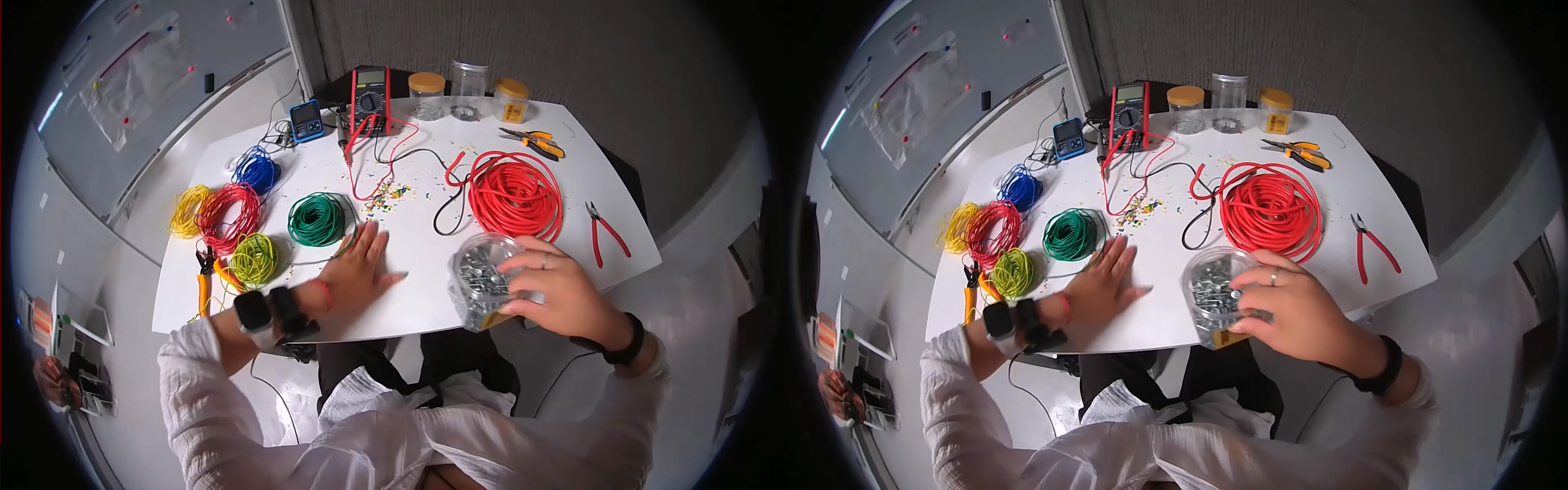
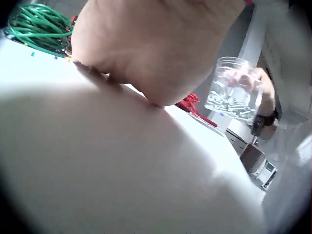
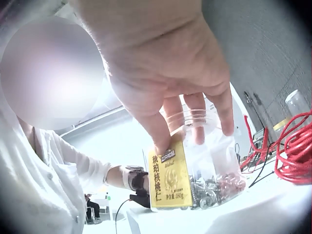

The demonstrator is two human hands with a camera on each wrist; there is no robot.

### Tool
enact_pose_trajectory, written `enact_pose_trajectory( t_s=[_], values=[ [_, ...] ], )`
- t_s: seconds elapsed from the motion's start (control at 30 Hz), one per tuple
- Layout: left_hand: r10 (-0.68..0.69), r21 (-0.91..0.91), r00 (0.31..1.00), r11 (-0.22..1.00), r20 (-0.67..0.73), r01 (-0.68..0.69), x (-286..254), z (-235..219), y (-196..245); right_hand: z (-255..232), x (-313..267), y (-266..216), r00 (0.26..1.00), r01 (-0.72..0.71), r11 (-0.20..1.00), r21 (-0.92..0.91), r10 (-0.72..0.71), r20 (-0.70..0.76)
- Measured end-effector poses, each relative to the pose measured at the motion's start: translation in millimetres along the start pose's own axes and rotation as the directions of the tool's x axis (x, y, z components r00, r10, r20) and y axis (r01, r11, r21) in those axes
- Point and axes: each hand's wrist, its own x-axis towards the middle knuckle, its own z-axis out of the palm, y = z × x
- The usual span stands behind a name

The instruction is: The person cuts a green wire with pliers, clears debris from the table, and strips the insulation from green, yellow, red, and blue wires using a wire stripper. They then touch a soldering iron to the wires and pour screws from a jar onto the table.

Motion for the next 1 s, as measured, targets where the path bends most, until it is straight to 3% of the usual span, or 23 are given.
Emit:
enact_pose_trajectory(
  t_s=[0.07,0.2,0.3,0.33,0.4,0.43,0.53,0.57,0.7,0.77,0.8,0.9,0.93,1.0],
  values=[
    [-0.074,-0.006,0.991,0.997,-0.114,0.074,21,5,-8,12,15,2,1.000,0.020,1.000,0.004,-0.020,0.018],
    [-0.093,0.039,0.991,0.995,-0.094,0.097,50,4,-28,41,38,15,0.999,0.025,0.999,0.021,-0.026,0.027],
    [0.032,-0.025,0.962,0.999,-0.272,-0.041,44,4,-36,49,46,21,1.000,-0.027,0.998,0.061,0.027,-0.003],
    [0.032,-0.024,0.962,0.999,-0.272,-0.040,37,-1,-35,51,47,22,0.999,-0.032,0.999,0.025,0.033,-0.038],
    [0.109,0.012,0.989,0.994,-0.099,-0.109,20,-25,-25,56,48,28,0.997,-0.041,0.999,-0.008,0.040,-0.072],
    [0.170,-0.013,0.980,0.985,-0.099,-0.173,14,-31,-22,59,49,32,0.996,-0.056,0.998,-0.016,0.055,-0.067],
    [0.139,-0.173,0.970,0.969,-0.200,-0.175,-4,-20,-27,66,52,35,0.994,-0.077,0.996,-0.040,0.073,-0.087],
    [0.175,-0.187,0.935,0.953,-0.308,-0.240,-9,-20,-25,68,53,35,0.991,-0.086,0.995,-0.058,0.079,-0.110],
    [0.082,-0.214,0.967,0.967,-0.239,-0.135,-19,-28,-24,73,51,39,0.993,-0.052,0.989,-0.138,0.036,-0.112],
    [0.123,-0.177,0.914,0.963,-0.388,-0.205,-18,-29,-28,67,51,30,0.986,-0.068,0.991,-0.116,0.050,-0.156],
    [0.109,-0.185,0.916,0.964,-0.385,-0.193,-20,-32,-28,62,52,22,0.988,-0.062,0.992,-0.110,0.046,-0.145],
    [0.057,-0.236,0.898,0.956,-0.437,-0.175,-39,-57,-19,53,50,-5,0.943,0.040,0.973,-0.227,-0.112,-0.312],
    [0.065,-0.239,0.881,0.951,-0.468,-0.198,-50,-66,-17,53,46,-13,0.949,0.049,0.977,-0.209,-0.110,-0.295],
    [0.050,-0.240,0.867,0.952,-0.495,-0.192,-80,-85,-14,59,34,-27,0.941,0.263,0.957,-0.120,-0.282,-0.189]
  ],
)
